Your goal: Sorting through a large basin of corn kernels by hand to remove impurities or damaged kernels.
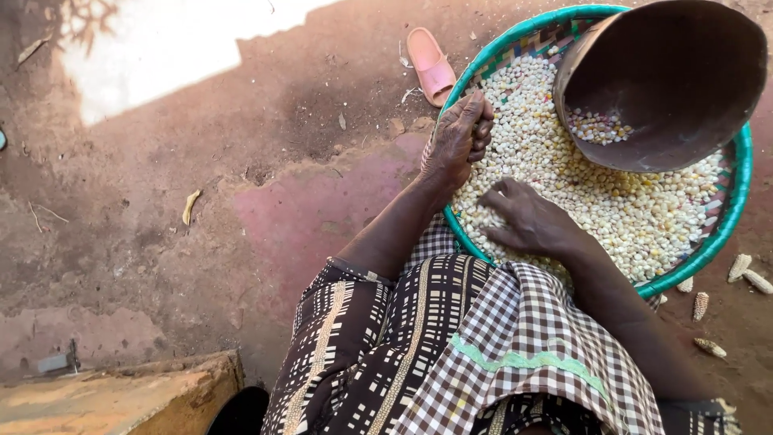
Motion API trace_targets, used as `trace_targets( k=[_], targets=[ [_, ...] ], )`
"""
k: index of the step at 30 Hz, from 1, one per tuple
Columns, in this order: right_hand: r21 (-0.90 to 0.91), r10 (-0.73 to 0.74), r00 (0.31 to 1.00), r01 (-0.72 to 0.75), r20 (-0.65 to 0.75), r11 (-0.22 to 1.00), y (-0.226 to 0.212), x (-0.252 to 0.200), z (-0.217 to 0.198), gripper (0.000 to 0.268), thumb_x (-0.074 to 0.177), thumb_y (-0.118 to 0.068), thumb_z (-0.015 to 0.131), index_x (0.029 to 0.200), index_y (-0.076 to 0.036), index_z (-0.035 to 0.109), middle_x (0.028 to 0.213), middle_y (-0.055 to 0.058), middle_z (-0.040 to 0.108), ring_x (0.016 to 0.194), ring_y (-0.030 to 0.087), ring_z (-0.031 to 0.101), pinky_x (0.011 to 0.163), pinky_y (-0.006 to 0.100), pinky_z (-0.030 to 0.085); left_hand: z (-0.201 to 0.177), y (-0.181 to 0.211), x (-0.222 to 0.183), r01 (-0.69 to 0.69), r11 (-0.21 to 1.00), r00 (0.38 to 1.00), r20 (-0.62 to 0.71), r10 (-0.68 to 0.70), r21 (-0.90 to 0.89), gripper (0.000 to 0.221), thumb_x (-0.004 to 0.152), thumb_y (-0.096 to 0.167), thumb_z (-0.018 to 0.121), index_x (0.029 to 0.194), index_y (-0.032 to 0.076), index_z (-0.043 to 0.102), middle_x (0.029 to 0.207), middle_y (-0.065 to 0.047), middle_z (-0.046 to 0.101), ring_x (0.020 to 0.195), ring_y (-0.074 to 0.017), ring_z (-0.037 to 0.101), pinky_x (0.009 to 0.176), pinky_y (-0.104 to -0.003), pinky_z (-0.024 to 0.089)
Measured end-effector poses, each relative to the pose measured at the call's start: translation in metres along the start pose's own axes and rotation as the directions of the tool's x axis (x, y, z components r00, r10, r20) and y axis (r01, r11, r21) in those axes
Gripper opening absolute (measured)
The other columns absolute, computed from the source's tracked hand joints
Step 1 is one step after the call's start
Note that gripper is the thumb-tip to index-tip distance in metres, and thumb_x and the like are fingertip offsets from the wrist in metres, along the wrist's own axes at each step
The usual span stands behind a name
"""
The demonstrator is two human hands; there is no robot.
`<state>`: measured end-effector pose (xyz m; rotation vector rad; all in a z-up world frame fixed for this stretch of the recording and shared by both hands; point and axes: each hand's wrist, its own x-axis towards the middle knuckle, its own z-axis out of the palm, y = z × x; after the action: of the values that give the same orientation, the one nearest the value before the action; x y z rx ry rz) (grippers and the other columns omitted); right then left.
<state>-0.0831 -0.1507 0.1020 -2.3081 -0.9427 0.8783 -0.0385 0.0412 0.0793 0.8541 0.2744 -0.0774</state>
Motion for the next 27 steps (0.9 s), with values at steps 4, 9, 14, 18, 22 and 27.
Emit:
trace_targets(
  k=[4, 9, 14, 18, 22, 27],
  targets=[
    [0.120, 0.037, 0.998, -0.043, 0.052, 0.992, 0.015, -0.020, 0.005, 0.043, 0.093, -0.019, 0.070, 0.135, -0.016, 0.064, 0.113, 0.025, 0.064, 0.097, 0.050, 0.070, 0.076, 0.061, 0.056, -0.003, -0.011, 0.004, 0.018, 1.000, 1.000, 0.022, -0.017, -0.005, 0.040, 0.110, 0.043, 0.056, 0.090, 0.009, 0.062, 0.064, 0.000, 0.037, 0.047, -0.0090, 0.043, 0.036, -0.018, 0.031],
    [0.343, 0.093, 0.996, -0.084, -0.009, 0.936, 0.020, -0.040, -0.019, 0.038, 0.093, -0.011, 0.065, 0.131, -0.008, 0.069, 0.119, 0.032, 0.073, 0.114, 0.058, 0.069, 0.093, 0.071, 0.053, 0.001, -0.010, 0.005, 0.034, 0.999, 0.999, 0.033, -0.035, 0.030, 0.039, 0.109, 0.042, 0.057, 0.090, 0.009, 0.062, 0.064, 0.002, 0.038, 0.048, -0.0063, 0.043, 0.037, -0.015, 0.030],
    [0.075, 0.350, 0.937, -0.348, -0.022, 0.935, 0.018, -0.060, -0.038, 0.039, 0.096, -0.023, 0.066, 0.134, -0.025, 0.066, 0.100, 0.008, 0.082, 0.062, 0.025, 0.070, 0.061, 0.042, 0.053, -0.005, -0.003, 0.002, 0.074, 0.997, 0.993, 0.092, -0.071, -0.020, 0.031, 0.106, 0.036, 0.059, 0.090, 0.010, 0.063, 0.065, 0.002, 0.050, 0.049, -0.0054, 0.037, 0.040, -0.021, 0.023],
    [0.068, 0.273, 0.932, -0.264, -0.240, 0.962, 0.009, -0.061, -0.040, 0.042, 0.096, -0.011, 0.065, 0.139, -0.011, 0.065, 0.130, 0.008, 0.075, 0.071, 0.028, 0.073, 0.070, 0.042, 0.061, -0.006, -0.004, 0.003, 0.082, 0.996, 0.992, 0.095, -0.079, -0.030, 0.030, 0.105, 0.036, 0.060, 0.090, 0.011, 0.062, 0.065, 0.002, 0.050, 0.050, -0.0056, 0.037, 0.041, -0.022, 0.023],
    [-0.045, 0.139, 0.906, -0.171, -0.401, 0.984, 0.004, -0.046, -0.034, 0.032, 0.096, -0.016, 0.071, 0.127, -0.008, 0.074, 0.136, 0.017, 0.069, 0.091, 0.028, 0.070, 0.076, 0.039, 0.059, -0.005, -0.003, 0.003, 0.074, 0.997, 0.994, 0.079, -0.075, 0.014, 0.030, 0.105, 0.036, 0.060, 0.090, 0.010, 0.063, 0.065, 0.002, 0.051, 0.050, -0.0056, 0.038, 0.041, -0.022, 0.025],
    [0.032, 0.119, 0.938, -0.115, -0.326, 0.993, 0.010, -0.012, -0.010, 0.015, 0.099, -0.014, 0.070, 0.109, -0.007, 0.078, 0.118, 0.014, 0.076, 0.072, 0.021, 0.068, 0.065, 0.035, 0.057, -0.006, -0.004, 0.002, 0.060, 0.997, 0.994, 0.084, -0.064, 0.046, 0.030, 0.105, 0.036, 0.059, 0.090, 0.011, 0.063, 0.065, 0.003, 0.052, 0.050, -0.0055, 0.038, 0.042, -0.022, 0.026]
  ],
)
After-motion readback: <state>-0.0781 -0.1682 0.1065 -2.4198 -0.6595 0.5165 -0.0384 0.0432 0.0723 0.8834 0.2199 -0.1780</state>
